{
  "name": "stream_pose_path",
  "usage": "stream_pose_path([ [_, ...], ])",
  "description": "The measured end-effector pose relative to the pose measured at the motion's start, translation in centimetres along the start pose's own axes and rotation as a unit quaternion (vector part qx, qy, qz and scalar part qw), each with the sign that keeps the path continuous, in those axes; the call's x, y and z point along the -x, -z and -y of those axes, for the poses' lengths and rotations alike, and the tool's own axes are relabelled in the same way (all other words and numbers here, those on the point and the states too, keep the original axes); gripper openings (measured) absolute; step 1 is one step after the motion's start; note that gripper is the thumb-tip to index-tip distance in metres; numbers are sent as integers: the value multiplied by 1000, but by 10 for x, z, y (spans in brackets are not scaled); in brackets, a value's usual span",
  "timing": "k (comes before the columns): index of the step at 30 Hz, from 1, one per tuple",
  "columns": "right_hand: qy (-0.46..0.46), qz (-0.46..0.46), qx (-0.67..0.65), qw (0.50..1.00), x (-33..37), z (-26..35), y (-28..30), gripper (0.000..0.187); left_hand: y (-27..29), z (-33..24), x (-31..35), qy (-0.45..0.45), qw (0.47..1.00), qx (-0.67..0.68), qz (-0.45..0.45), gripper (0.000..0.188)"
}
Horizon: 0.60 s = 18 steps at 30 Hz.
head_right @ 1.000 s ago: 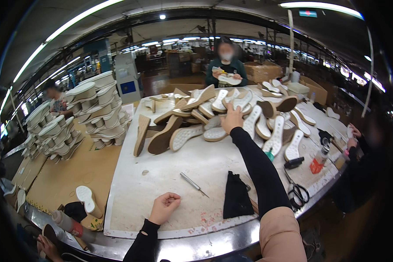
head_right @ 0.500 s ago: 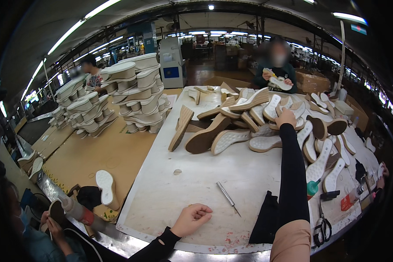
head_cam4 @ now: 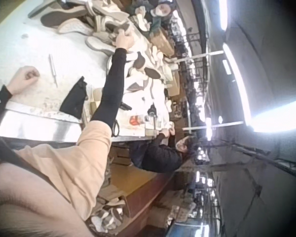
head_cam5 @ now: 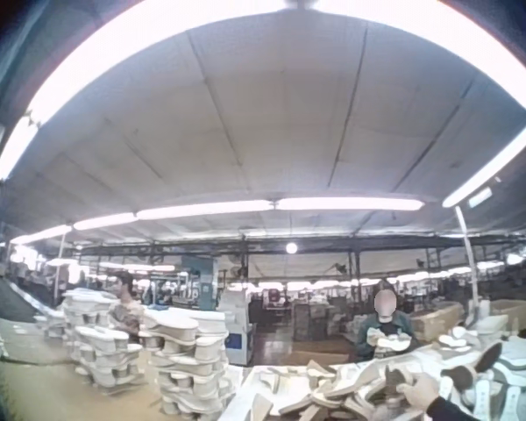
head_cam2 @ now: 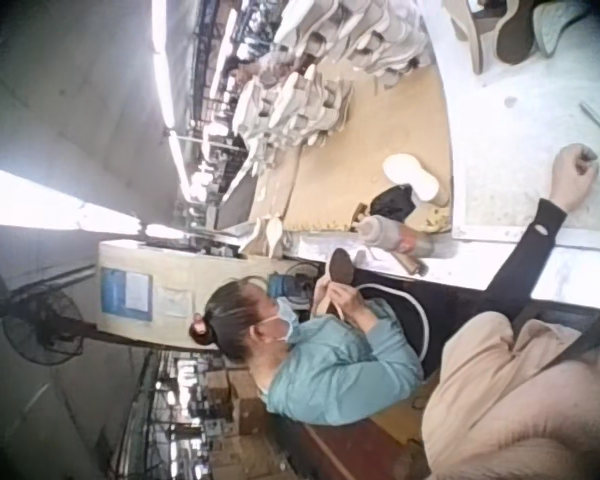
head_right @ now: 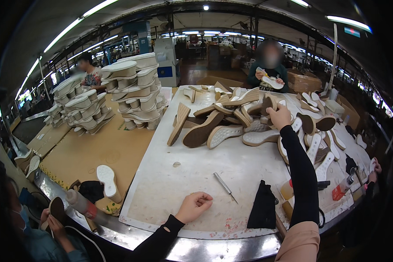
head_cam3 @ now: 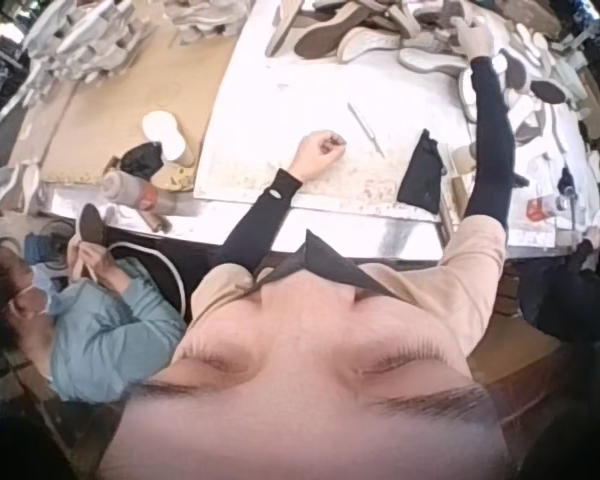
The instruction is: The person uses a metal awl to repeatedly puncture and scrape the edge of a shoe sole, then sets the sole aside and picks up another sole from the table.
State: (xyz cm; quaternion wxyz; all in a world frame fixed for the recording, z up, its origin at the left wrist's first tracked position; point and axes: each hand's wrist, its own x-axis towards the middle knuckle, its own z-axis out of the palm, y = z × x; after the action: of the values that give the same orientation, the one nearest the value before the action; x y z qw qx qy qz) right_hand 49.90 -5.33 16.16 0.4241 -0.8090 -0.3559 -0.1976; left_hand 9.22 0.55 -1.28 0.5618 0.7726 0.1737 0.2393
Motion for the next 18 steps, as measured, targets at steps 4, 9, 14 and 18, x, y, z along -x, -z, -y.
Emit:
stream_pose_path([
  [4,16,67,-185,980,23,70,-4,33,-1,-1,-1,14,1000,11,13,21],
  [9,-1,240,-421,875,83,190,-66,21,3,3,2,26,999,26,17,20],
  [14,-1,347,-493,798,136,256,-163,32,2,-1,0,40,998,33,26,20],
  [18,111,427,-331,834,145,252,-218,64,-1,3,-2,39,997,53,33,21],
])
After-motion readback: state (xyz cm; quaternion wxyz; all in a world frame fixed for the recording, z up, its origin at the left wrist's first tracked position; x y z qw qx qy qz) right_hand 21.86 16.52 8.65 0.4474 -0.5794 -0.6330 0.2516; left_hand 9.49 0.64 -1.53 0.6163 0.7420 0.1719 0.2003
